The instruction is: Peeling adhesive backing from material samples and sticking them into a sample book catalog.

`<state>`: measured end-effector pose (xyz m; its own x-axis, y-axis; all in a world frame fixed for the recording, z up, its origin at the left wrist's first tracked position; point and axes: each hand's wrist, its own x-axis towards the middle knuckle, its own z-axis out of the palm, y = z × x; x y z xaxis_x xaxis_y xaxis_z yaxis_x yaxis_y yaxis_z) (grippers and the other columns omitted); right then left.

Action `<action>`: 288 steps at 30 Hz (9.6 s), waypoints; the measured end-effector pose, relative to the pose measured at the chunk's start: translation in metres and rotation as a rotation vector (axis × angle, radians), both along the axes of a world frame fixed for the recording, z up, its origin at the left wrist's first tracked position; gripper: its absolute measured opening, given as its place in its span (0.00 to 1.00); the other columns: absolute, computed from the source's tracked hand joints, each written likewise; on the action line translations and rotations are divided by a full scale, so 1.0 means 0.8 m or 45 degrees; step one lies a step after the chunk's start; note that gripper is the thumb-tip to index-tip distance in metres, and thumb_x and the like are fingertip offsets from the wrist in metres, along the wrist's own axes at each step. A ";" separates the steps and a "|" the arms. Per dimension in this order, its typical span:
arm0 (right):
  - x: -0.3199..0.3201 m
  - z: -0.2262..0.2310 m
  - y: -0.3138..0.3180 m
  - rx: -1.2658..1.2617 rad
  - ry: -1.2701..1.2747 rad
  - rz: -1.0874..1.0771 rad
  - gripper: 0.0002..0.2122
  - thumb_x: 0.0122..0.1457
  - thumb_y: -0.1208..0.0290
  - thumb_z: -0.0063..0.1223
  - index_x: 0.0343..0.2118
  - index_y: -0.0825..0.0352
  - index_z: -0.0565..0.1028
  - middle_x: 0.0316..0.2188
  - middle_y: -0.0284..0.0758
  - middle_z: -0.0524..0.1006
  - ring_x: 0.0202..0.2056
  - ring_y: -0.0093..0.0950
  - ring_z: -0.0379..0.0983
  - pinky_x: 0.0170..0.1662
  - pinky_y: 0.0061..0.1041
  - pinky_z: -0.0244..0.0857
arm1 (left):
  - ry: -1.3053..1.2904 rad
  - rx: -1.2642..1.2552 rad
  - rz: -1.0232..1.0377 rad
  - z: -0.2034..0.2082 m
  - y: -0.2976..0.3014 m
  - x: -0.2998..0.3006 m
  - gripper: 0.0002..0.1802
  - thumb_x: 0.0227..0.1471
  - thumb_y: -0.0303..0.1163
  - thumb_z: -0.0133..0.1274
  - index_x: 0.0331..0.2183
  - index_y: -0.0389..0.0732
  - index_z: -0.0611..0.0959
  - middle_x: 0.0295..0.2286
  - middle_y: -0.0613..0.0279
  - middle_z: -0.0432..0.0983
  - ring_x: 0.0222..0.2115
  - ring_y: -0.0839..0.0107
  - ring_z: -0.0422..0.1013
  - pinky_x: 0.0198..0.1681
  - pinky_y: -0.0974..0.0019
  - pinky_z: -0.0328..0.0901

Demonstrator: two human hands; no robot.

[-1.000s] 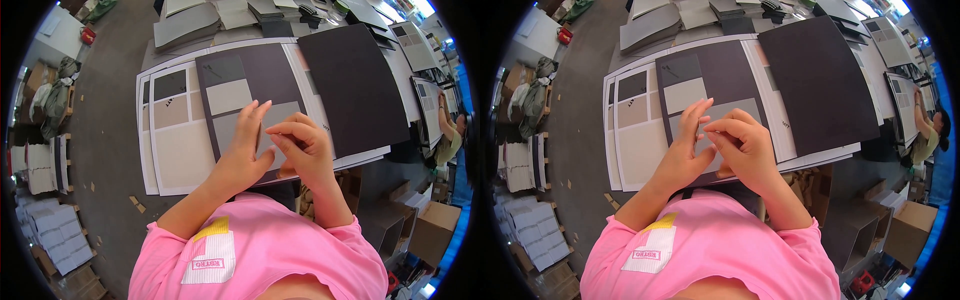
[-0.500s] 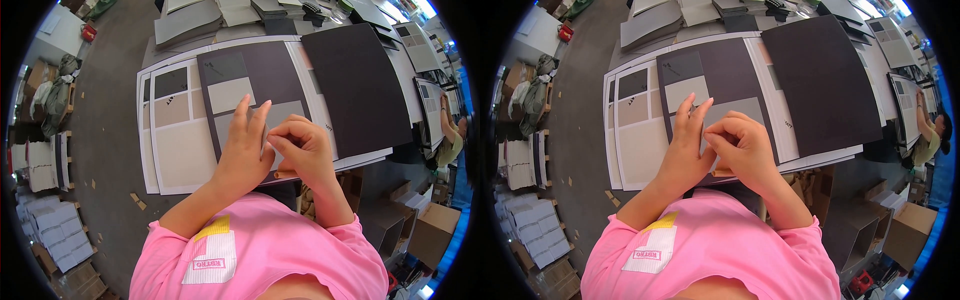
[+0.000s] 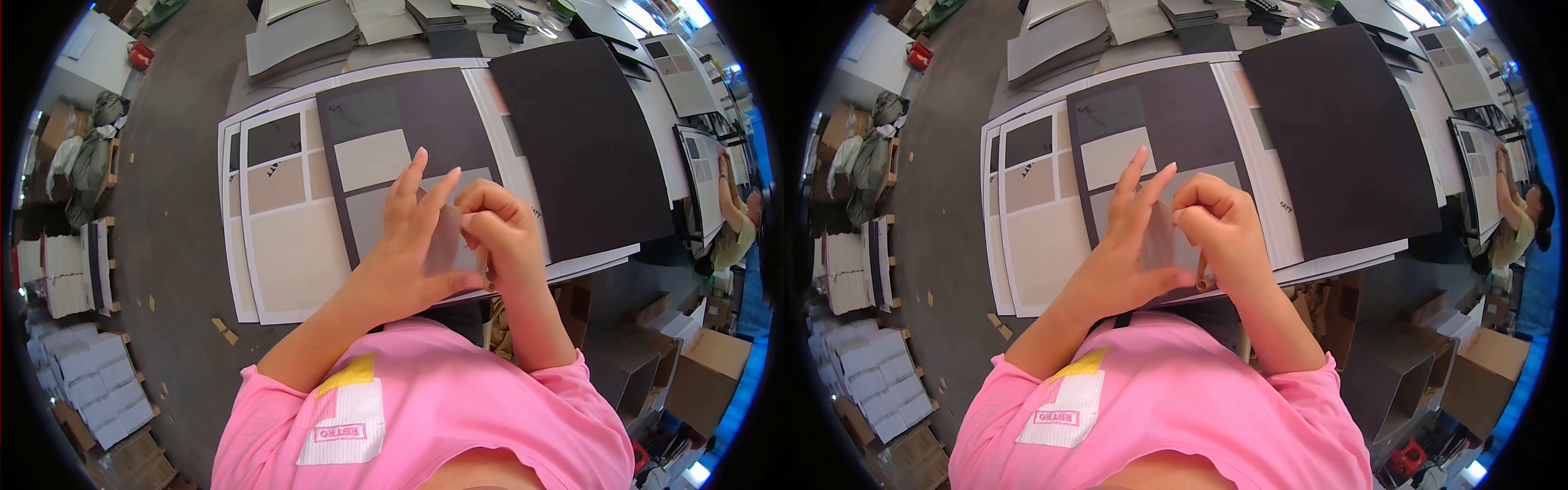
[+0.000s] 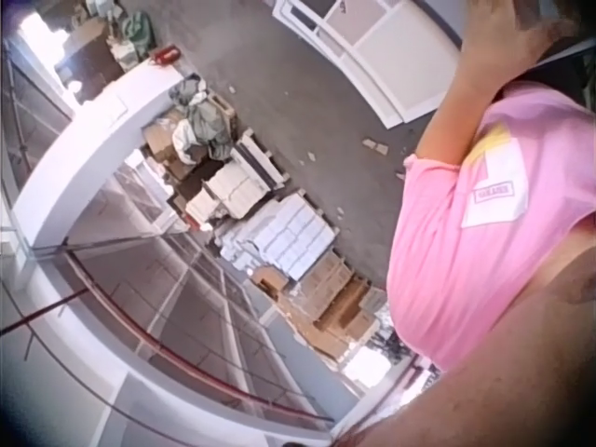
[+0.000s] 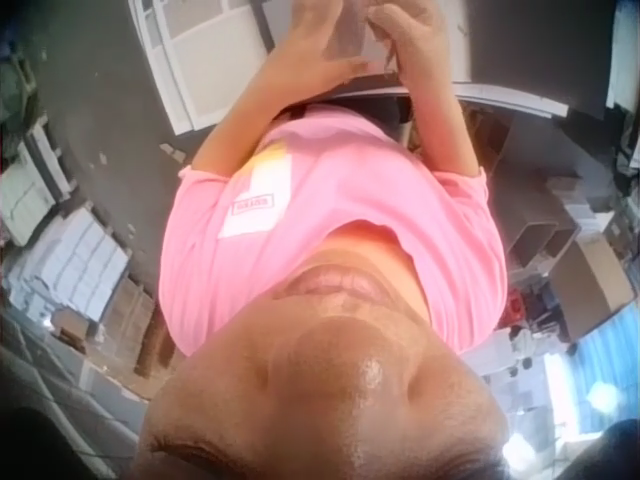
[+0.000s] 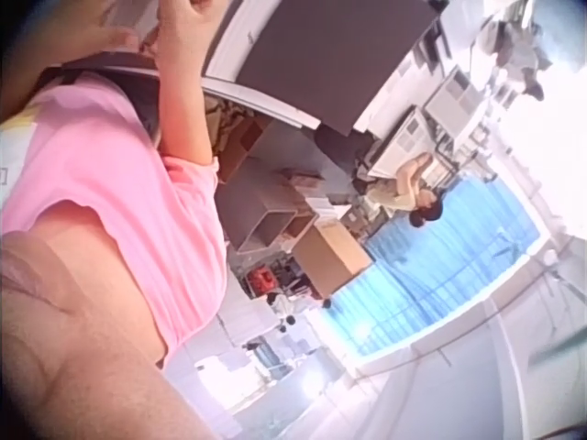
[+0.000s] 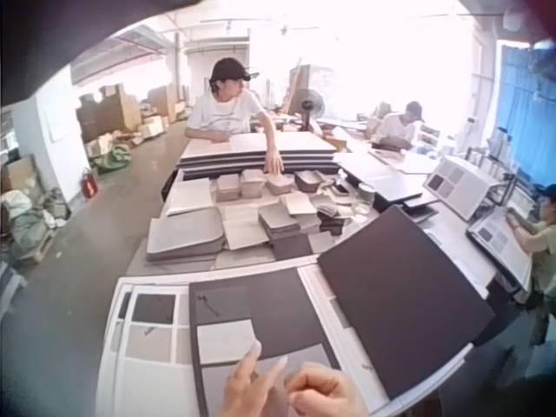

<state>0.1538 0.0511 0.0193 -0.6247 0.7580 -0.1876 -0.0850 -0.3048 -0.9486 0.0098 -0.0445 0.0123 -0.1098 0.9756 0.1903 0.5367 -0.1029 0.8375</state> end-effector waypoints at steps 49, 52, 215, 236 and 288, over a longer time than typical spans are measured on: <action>-0.008 -0.115 0.224 0.133 -0.938 0.155 0.07 0.54 0.74 0.62 0.27 0.72 0.76 0.13 0.29 0.68 0.04 0.14 0.53 0.10 0.19 0.42 | -0.272 -0.499 0.524 -0.095 0.149 -0.068 0.08 0.48 0.24 0.62 0.33 0.33 0.82 0.26 0.64 0.79 0.26 0.80 0.72 0.32 0.75 0.67; -0.009 -0.116 0.222 0.140 -0.942 0.144 0.07 0.54 0.74 0.62 0.27 0.72 0.76 0.13 0.29 0.68 0.05 0.14 0.54 0.11 0.18 0.43 | -0.269 -0.512 0.530 -0.094 0.149 -0.067 0.08 0.48 0.24 0.62 0.33 0.33 0.83 0.25 0.65 0.79 0.25 0.80 0.71 0.31 0.75 0.67; 0.011 -0.028 0.002 -0.075 0.362 0.106 0.05 0.60 0.75 0.59 0.32 0.71 0.75 0.25 0.29 0.75 0.26 0.17 0.71 0.29 0.17 0.67 | -0.722 0.122 -0.272 -0.028 0.026 0.033 0.52 0.42 0.21 0.53 0.68 0.46 0.51 0.62 0.56 0.54 0.58 0.61 0.54 0.48 0.67 0.63; 0.007 -0.020 0.002 0.018 0.355 0.035 0.09 0.59 0.69 0.62 0.29 0.66 0.73 0.22 0.27 0.72 0.20 0.14 0.66 0.22 0.12 0.60 | -0.955 0.137 -0.395 -0.021 0.027 0.037 0.58 0.41 0.20 0.48 0.69 0.45 0.39 0.67 0.49 0.42 0.62 0.64 0.53 0.53 0.68 0.61; 0.032 0.036 -0.005 0.416 -0.045 0.054 0.04 0.57 0.81 0.56 0.35 0.73 0.78 0.31 0.33 0.78 0.33 0.20 0.74 0.38 0.20 0.69 | -0.591 0.196 -0.263 -0.011 0.024 0.034 0.57 0.36 0.14 0.46 0.69 0.43 0.45 0.66 0.50 0.48 0.65 0.56 0.50 0.64 0.51 0.50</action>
